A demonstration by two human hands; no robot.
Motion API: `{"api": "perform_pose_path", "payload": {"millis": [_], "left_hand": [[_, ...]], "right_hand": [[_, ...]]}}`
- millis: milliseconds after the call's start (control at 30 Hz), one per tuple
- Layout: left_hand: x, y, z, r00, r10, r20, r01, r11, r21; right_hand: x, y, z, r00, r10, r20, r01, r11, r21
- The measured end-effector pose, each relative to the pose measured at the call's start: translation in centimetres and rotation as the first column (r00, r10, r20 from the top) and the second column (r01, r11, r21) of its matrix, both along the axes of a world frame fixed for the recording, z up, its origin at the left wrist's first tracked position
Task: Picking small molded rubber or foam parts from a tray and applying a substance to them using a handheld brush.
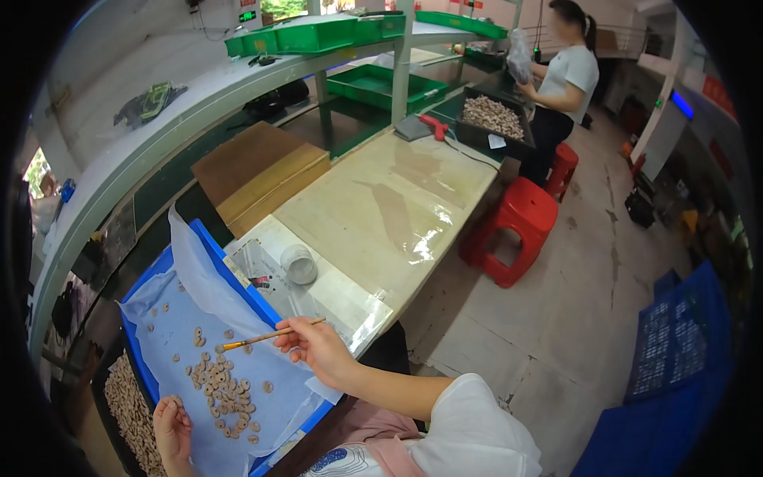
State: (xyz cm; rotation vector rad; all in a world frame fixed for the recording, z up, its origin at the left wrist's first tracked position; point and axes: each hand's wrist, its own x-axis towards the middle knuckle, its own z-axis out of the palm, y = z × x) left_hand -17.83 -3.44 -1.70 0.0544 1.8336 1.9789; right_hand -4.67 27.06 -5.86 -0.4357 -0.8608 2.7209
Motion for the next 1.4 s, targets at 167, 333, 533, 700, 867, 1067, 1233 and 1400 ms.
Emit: {"api": "perform_pose_path", "payload": {"millis": [167, 333, 533, 700, 867, 1067, 1233, 1400], "left_hand": [[-1.7, 0.4, -0.1, 0.998, -0.015, 0.063, 0.019, 0.998, -0.056], [-2.6, 0.3, -1.2, 0.997, -0.01, 0.071, 0.012, 1.0, -0.026], [-2.8, -0.2, -2.2, 0.995, 0.068, 0.078, -0.066, 0.997, -0.026], [-3.3, -0.3, -2.2, 0.995, 0.037, 0.088, -0.036, 0.999, -0.003], [-3.1, 0.3, -1.7, 0.984, -0.006, 0.178, 0.005, 1.0, 0.004], [-3.4, -0.1, -2.4, 0.988, 0.129, 0.084, -0.12, 0.987, -0.111], [-4.8, 1.2, -3.0, 0.979, 0.129, 0.155, -0.121, 0.991, -0.062], [-5.8, 0.4, -2.6, 0.987, 0.046, 0.151, -0.035, 0.997, -0.073]], "right_hand": [[-0.7, -2.7, 2.3, 0.999, -0.027, -0.022, 0.026, 0.998, -0.051], [-2.2, -5.6, 1.5, 0.997, -0.011, -0.081, -0.001, 0.989, -0.145], [-2.8, -4.7, 0.5, 0.998, -0.057, -0.022, 0.055, 0.992, -0.111], [-2.5, -3.7, -0.5, 0.99, -0.137, -0.024, 0.136, 0.989, -0.054], [-1.8, -2.9, -0.8, 0.986, -0.165, -0.024, 0.161, 0.981, -0.105], [-2.5, -2.7, -0.8, 0.975, -0.223, -0.01, 0.221, 0.969, -0.108], [-2.8, -2.7, -1.3, 0.95, -0.313, -0.011, 0.309, 0.942, -0.131], [-2.4, -2.0, -0.4, 0.963, -0.266, -0.029, 0.257, 0.95, -0.177]]}}
